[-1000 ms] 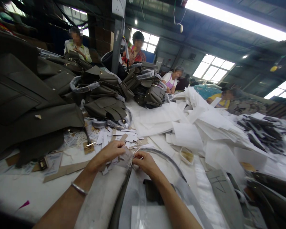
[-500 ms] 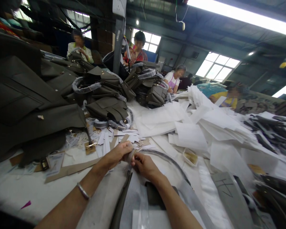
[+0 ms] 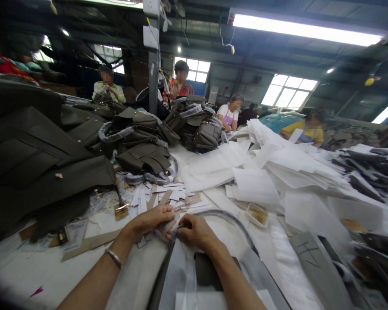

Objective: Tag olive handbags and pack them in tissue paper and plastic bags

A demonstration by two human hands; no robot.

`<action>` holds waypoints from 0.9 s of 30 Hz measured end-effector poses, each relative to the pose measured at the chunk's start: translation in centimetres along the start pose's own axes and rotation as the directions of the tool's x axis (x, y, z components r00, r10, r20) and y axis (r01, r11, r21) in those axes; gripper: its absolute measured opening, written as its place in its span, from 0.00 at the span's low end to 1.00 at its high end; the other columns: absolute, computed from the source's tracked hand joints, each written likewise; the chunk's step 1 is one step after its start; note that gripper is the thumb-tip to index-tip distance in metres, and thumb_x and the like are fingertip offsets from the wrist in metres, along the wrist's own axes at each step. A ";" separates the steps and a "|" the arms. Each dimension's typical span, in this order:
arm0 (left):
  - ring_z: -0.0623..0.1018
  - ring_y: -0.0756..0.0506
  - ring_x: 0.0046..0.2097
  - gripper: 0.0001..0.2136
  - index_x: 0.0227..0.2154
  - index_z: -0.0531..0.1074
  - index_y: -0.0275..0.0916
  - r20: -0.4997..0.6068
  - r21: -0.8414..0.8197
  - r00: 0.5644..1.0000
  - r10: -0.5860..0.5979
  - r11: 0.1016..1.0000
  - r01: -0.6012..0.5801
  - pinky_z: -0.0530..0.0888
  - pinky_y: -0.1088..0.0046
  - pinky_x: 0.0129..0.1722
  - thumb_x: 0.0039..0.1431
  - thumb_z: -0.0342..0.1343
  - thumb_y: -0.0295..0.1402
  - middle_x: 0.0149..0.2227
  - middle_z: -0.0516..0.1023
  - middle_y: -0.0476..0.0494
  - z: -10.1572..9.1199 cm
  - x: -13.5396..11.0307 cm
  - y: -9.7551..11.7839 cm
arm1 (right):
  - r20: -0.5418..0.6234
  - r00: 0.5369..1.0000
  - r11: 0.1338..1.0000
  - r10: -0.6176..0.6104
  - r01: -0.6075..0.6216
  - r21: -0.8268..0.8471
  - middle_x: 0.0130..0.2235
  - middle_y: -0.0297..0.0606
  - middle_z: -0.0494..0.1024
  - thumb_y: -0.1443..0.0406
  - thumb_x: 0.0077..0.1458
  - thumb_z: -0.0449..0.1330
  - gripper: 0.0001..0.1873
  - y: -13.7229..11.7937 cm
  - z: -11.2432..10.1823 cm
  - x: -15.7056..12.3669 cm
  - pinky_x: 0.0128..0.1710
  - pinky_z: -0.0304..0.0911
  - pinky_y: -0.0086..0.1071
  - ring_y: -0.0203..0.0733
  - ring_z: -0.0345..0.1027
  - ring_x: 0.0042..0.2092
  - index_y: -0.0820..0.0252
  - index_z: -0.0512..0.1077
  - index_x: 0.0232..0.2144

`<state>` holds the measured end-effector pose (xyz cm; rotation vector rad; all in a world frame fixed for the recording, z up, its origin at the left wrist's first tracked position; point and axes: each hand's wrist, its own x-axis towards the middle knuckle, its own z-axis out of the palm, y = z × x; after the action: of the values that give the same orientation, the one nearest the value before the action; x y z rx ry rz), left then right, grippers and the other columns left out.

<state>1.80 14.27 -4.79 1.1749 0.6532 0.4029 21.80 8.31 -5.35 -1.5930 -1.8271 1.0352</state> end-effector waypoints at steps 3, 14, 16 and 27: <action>0.75 0.50 0.22 0.23 0.32 0.63 0.39 0.006 0.007 1.000 0.007 1.000 -0.007 0.73 0.74 0.25 0.48 0.64 0.53 0.23 0.76 0.50 0.0 -0.3 0.3 | 0.004 1.000 1.000 0.009 -0.009 0.015 0.25 0.29 0.72 0.66 0.47 0.65 0.08 0.0 0.0 0.0 0.27 0.53 0.26 0.34 0.61 0.27 0.60 0.76 0.33; 0.73 0.48 0.18 0.32 0.32 0.67 0.38 0.036 0.243 0.998 -0.055 0.969 0.045 0.69 0.75 0.17 0.47 0.51 0.67 0.22 0.76 0.43 -0.3 -1.1 1.0 | -0.055 0.997 0.996 0.060 -0.063 -0.058 0.25 0.29 0.72 0.62 0.44 0.68 0.14 -1.3 0.4 -0.2 0.27 0.52 0.28 0.34 0.62 0.28 0.61 0.76 0.35; 0.70 0.51 0.17 0.29 0.32 0.66 0.39 -0.060 0.307 0.998 0.011 0.952 0.008 0.66 0.77 0.16 0.48 0.52 0.64 0.21 0.74 0.47 -0.4 -0.8 1.6 | -0.047 0.997 0.997 0.066 -0.068 -0.035 0.25 0.29 0.71 0.62 0.43 0.68 0.15 -1.1 0.6 -0.1 0.27 0.52 0.28 0.34 0.62 0.28 0.61 0.77 0.36; 0.76 0.41 0.42 0.05 0.29 0.70 0.40 -0.671 0.724 0.612 0.418 0.546 0.421 0.69 0.69 0.39 0.59 0.50 0.29 0.34 0.76 0.43 -6.9 0.4 6.2 | -0.011 0.998 0.994 0.065 -0.063 0.084 0.25 0.29 0.71 0.63 0.44 0.67 0.16 -0.4 0.7 0.1 0.29 0.53 0.28 0.36 0.62 0.29 0.61 0.77 0.38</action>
<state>-2.22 21.63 -0.68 1.9459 1.8360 0.6600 21.03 8.23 -5.48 -1.6145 -1.7110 1.1110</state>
